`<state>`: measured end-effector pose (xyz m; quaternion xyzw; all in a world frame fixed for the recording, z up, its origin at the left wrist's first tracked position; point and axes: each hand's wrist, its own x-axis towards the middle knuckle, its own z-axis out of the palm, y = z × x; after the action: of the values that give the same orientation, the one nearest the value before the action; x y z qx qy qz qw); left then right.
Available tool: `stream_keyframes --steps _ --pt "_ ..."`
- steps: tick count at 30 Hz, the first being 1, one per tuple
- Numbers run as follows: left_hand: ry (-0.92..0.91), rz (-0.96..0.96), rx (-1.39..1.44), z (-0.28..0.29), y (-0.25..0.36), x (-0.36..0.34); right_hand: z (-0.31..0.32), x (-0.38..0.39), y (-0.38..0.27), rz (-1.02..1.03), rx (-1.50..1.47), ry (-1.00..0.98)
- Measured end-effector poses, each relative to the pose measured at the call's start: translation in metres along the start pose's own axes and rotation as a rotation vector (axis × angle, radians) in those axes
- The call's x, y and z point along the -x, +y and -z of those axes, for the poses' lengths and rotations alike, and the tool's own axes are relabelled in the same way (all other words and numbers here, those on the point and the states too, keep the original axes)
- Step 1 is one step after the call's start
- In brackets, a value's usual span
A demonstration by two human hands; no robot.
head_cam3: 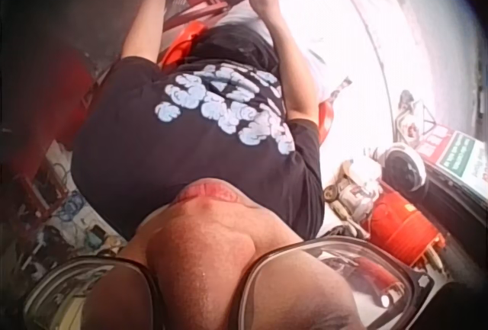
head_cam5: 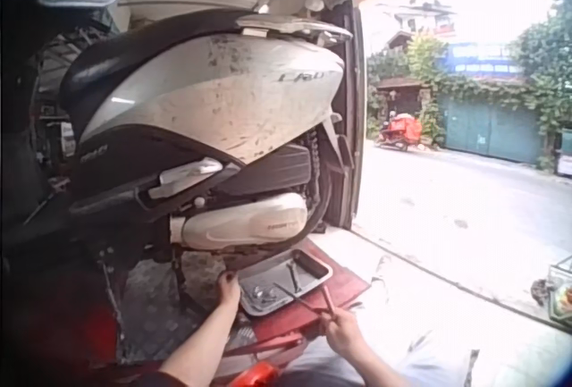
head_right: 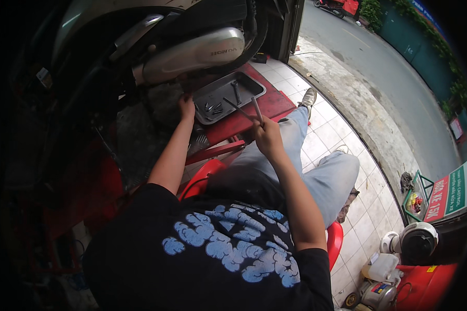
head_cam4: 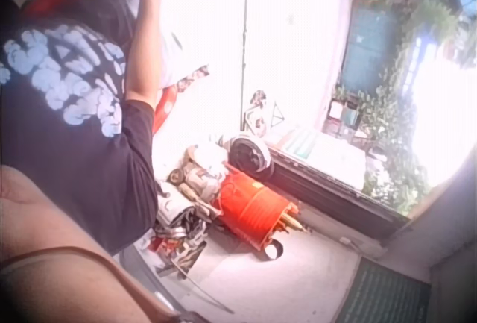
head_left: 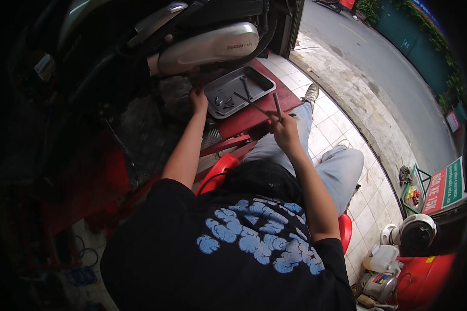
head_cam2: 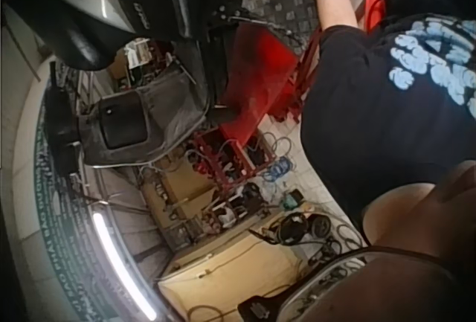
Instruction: The person holds a T-handle socket wrench and a small metal part while sitting near the side of a motorcycle, then reaches underneath the engine housing to manipulate components by hand.
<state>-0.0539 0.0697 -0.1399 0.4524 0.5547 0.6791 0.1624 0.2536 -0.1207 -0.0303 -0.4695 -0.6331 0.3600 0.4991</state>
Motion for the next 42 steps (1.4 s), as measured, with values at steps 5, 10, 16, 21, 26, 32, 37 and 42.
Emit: stream_keyframes --steps 5,10,16,21,26,32,37,42 --pt "-0.187 -0.172 -0.353 -0.016 0.038 0.024 0.005 -0.003 0.020 -0.055 -0.035 0.022" --pt "-0.211 -0.224 -0.369 -0.003 0.028 0.019 -0.005 0.000 -0.005 -0.023 0.026 -0.085" --pt "-0.238 -0.243 -0.342 -0.007 0.020 0.017 -0.011 0.003 -0.007 -0.045 -0.024 -0.127" --pt "-0.273 -0.314 -0.379 -0.005 0.014 0.015 -0.002 0.002 -0.005 0.012 0.142 -0.059" --pt "-0.340 -0.400 -0.492 -0.010 0.028 0.022 -0.003 0.000 0.005 0.053 0.211 -0.018" --pt "-0.328 -0.401 -0.413 -0.007 0.012 0.016 -0.007 0.006 -0.008 0.034 0.082 -0.037" --pt "-0.326 -0.392 -0.436 -0.009 0.016 0.019 0.000 0.010 -0.022 -0.002 0.164 -0.014" --pt "-0.366 -0.390 -0.465 -0.009 0.026 0.020 -0.001 0.008 -0.013 0.023 0.202 -0.032"
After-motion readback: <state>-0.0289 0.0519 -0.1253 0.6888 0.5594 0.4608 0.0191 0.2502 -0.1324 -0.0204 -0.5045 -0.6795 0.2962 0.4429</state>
